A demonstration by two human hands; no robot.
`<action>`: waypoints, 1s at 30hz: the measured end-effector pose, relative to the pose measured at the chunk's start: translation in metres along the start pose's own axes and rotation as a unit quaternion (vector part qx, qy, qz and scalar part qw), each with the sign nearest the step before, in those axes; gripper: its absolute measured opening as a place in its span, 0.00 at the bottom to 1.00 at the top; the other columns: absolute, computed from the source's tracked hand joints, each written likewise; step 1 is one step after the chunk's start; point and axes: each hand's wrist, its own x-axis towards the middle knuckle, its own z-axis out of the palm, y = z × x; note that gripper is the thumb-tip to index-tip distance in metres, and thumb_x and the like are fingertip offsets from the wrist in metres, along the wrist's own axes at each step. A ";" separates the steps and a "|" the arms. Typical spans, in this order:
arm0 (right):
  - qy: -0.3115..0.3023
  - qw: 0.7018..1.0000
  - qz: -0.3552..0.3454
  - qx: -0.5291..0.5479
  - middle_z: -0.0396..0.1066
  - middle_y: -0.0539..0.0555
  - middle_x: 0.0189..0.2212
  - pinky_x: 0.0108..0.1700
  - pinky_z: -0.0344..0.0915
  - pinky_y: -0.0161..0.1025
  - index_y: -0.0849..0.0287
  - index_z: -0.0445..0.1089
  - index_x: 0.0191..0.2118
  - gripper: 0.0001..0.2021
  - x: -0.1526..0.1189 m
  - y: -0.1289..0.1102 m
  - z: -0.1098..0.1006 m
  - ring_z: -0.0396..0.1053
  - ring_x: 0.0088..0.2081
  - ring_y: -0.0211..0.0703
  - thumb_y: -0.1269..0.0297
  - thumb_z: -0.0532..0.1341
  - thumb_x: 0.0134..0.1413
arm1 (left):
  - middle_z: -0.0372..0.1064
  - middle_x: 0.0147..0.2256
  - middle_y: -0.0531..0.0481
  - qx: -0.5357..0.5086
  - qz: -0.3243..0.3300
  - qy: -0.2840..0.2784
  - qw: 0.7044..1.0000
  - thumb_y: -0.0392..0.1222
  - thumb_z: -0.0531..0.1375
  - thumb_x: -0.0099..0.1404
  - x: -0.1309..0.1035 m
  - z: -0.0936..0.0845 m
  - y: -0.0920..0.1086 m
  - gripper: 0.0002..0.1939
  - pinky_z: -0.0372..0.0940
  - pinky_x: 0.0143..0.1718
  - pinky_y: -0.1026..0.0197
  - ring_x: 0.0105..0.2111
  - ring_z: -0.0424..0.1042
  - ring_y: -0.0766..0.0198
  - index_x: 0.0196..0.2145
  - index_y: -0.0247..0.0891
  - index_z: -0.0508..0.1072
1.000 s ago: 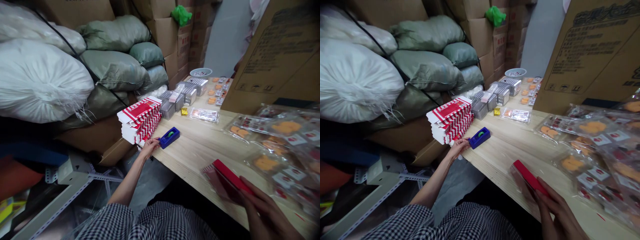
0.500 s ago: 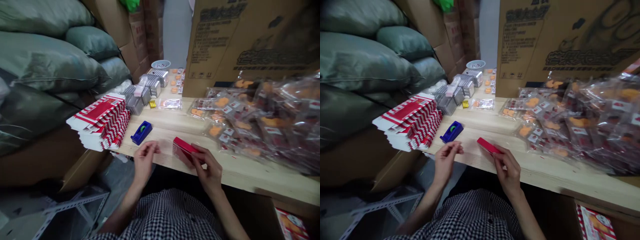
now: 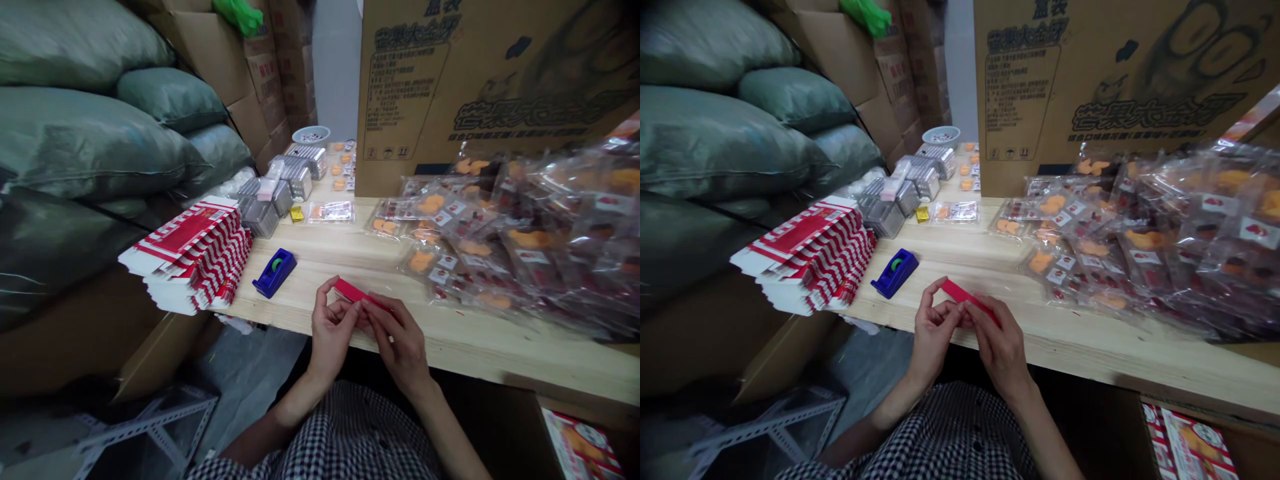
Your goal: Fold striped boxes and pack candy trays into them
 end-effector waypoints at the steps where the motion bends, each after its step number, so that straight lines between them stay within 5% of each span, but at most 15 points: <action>1: -0.010 1.000 0.007 0.003 0.68 0.59 0.53 0.54 0.70 0.51 0.48 0.69 0.58 0.22 0.002 -0.001 -0.002 0.68 0.55 0.50 0.76 0.57 0.63 | 0.72 0.25 0.56 0.027 -0.001 -0.010 1.000 0.47 0.65 0.63 0.003 -0.004 0.001 0.34 0.68 0.33 0.64 0.26 0.73 0.66 0.62 0.42 0.57; 4: -0.017 0.999 0.034 0.035 0.68 0.58 0.51 0.51 0.71 0.49 0.47 0.71 0.56 0.20 0.006 -0.003 -0.005 0.69 0.53 0.49 0.74 0.56 0.64 | 0.64 0.20 0.60 0.184 0.034 -0.027 0.982 0.49 0.67 0.59 0.021 -0.023 0.005 0.34 0.60 0.26 0.68 0.20 0.65 0.69 0.60 0.42 0.63; 8: -0.018 0.994 0.073 0.083 0.71 0.57 0.50 0.45 0.74 0.45 0.47 0.75 0.51 0.15 0.005 -0.005 -0.007 0.71 0.52 0.48 0.70 0.57 0.64 | 0.60 0.20 0.60 0.405 0.129 -0.106 0.899 0.50 0.66 0.60 0.045 -0.053 0.018 0.23 0.55 0.25 0.67 0.21 0.60 0.69 0.52 0.41 0.74; 12: 0.035 0.974 0.150 0.167 0.71 0.57 0.55 0.62 0.63 0.55 0.47 0.70 0.56 0.21 -0.011 -0.006 -0.019 0.67 0.59 0.51 0.65 0.66 0.58 | 0.67 0.24 0.55 0.453 0.239 -0.172 0.842 0.49 0.64 0.63 0.038 -0.072 0.028 0.16 0.59 0.27 0.66 0.23 0.65 0.68 0.45 0.37 0.76; 14: 0.112 0.947 0.198 0.228 0.64 0.58 0.62 0.66 0.54 0.59 0.45 0.57 0.66 0.34 -0.024 -0.005 -0.026 0.60 0.64 0.53 0.60 0.68 0.55 | 0.71 0.27 0.52 0.459 0.354 -0.146 0.801 0.44 0.62 0.66 0.027 -0.076 0.027 0.13 0.62 0.31 0.64 0.26 0.68 0.66 0.46 0.37 0.74; 16: 0.157 0.907 0.255 0.297 0.58 0.59 0.66 0.65 0.56 0.60 0.45 0.47 0.69 0.36 -0.037 -0.005 -0.029 0.57 0.66 0.52 0.52 0.63 0.60 | 0.70 0.26 0.50 0.459 0.464 -0.148 0.743 0.38 0.60 0.67 0.018 -0.075 0.020 0.12 0.62 0.31 0.62 0.26 0.69 0.65 0.48 0.37 0.72; 19: 0.121 0.848 0.334 0.394 0.64 0.62 0.62 0.56 0.69 0.58 0.49 0.55 0.66 0.31 -0.053 -0.007 -0.025 0.67 0.60 0.55 0.41 0.54 0.62 | 0.66 0.21 0.55 0.441 0.557 -0.193 0.677 0.32 0.58 0.66 0.015 -0.066 -0.003 0.15 0.57 0.27 0.62 0.22 0.64 0.66 0.51 0.39 0.70; 24: 0.189 0.803 0.396 0.404 0.76 0.55 0.49 0.44 0.77 0.49 0.50 0.69 0.51 0.17 -0.061 -0.012 -0.020 0.77 0.45 0.50 0.56 0.67 0.56 | 0.64 0.20 0.56 0.414 0.579 -0.234 0.663 0.29 0.61 0.63 0.018 -0.049 -0.042 0.19 0.55 0.26 0.62 0.22 0.62 0.67 0.52 0.39 0.68; 30: 0.277 0.769 0.397 0.417 0.77 0.49 0.40 0.41 0.79 0.43 0.52 0.72 0.37 0.10 -0.067 -0.009 -0.043 0.77 0.39 0.43 0.61 0.70 0.50 | 0.70 0.27 0.50 0.417 0.527 -0.302 0.676 0.31 0.59 0.66 0.016 -0.032 -0.053 0.22 0.63 0.30 0.60 0.28 0.69 0.63 0.57 0.38 0.64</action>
